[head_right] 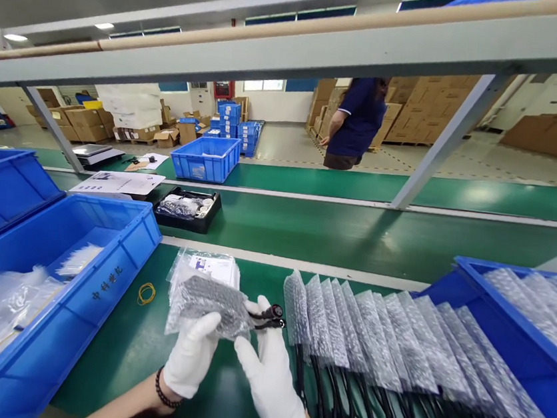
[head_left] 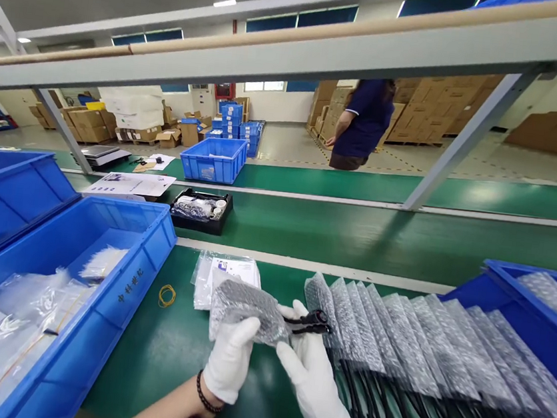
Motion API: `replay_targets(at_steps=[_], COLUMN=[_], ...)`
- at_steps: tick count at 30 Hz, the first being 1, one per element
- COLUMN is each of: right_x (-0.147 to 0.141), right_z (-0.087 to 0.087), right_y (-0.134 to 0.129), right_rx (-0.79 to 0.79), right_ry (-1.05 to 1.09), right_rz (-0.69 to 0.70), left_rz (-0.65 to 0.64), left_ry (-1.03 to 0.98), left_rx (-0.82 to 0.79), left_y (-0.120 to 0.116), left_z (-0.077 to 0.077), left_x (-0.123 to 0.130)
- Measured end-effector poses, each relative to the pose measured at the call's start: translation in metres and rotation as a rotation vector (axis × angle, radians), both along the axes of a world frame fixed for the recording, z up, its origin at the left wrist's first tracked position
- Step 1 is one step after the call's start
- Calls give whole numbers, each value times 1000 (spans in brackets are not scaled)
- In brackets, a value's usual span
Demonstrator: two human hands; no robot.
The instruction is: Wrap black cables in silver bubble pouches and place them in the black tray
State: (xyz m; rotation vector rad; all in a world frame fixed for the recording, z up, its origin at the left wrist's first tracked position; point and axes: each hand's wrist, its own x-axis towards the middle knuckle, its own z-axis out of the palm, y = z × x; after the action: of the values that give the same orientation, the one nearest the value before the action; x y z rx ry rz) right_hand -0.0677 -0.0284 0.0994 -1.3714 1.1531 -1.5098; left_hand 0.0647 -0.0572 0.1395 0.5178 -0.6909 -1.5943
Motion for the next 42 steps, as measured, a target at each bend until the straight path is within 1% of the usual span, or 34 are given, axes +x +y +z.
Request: replay_targets(at_steps=[2, 3, 4, 6, 8, 10, 13, 14, 15, 16, 17, 18, 19, 20, 22, 23, 25, 26, 27, 29, 30, 31, 32, 33, 34, 35, 37, 38, 40, 42], right_x=[-5, -8, -11, -17, -22, -28, -37, -40, -42, -43, -43, -41, -37, -32, -21, -16, -9, -9, -10, -16, -21, -27, -33, -39, -45, -51, -65, -73, -89, -105], right_z=[7, 11, 15, 23, 31, 40, 53, 55, 56, 54, 50, 44, 37, 30, 19, 15, 10, 8, 6, -1, -5, -9, -13, -16, -17, -17, -14, -11, -5, 3], right_y=[2, 3, 3, 2, -1, -4, -4, -2, 0, 2, 5, 7, 9, 11, 13, 13, 14, 15, 15, 18, 19, 20, 22, 24, 26, 29, 35, 39, 47, 55], right_rx=[-45, -74, -118, -275, -455, -560, -561, -556, -554, -547, -516, -449, -346, -215, 44, 136, 214, 225, 221, 205, 204, 210, 223, 238, 260, 281, 312, 317, 310, 281], right_ry=[-66, -29, 46, 234, 395, 494, 626, 650, 657, 639, 599, 535, 450, 352, 156, 75, -26, -48, -62, -94, -123, -165, -217, -274, -331, -387, -478, -506, -513, -454], right_rz=[52, 74, 96, 129, 135, 153, 339, 376, 373, 325, 248, 166, 103, 84, 141, 192, 254, 251, 232, 157, 99, 34, -35, -103, -168, -218, -282, -303, -350, -403], left_rz=[34, 48, 61, 56, 5, -69, -129, -148, -167, -186, -208, -224, -230, -226, -211, -214, -225, -242, -291, -376, -348, -262, -84, 137, 310, 396, 470, 496, 575, 626], left_ry=[81, 112, 128, 128, 80, 15, -44, -53, -62, -72, -88, -109, -138, -174, -290, -391, -690, -852, -993, -1157, -1210, -1282, -1395, -1543, -1702, -1838, -2013, -2054, -2079, -2083], left_rx=[108, 153, 184, 208, 200, 178, 132, 118, 102, 84, 64, 37, 2, -36, -103, -130, -193, -223, -260, -371, -438, -504, -559, -571, -535, -481, -420, -422, -475, -546], left_y=[-6, -9, -11, -13, -14, -14, -14, -15, -15, -15, -15, -14, -13, -10, -3, 1, 6, 6, 4, -13, -26, -42, -59, -76, -92, -106, -126, -132, -137, -140], left_z=[1, 2, 3, 5, 6, 6, 5, 5, 5, 4, 3, 2, -1, -3, -5, -4, 3, 9, 15, 26, 29, 30, 29, 27, 25, 23, 27, 32, 47, 67], left_x=[5, 7, 9, 12, 15, 17, 19, 19, 19, 18, 16, 13, 11, 8, 4, 4, 7, 10, 14, 25, 32, 41, 51, 63, 75, 88, 112, 122, 136, 141])
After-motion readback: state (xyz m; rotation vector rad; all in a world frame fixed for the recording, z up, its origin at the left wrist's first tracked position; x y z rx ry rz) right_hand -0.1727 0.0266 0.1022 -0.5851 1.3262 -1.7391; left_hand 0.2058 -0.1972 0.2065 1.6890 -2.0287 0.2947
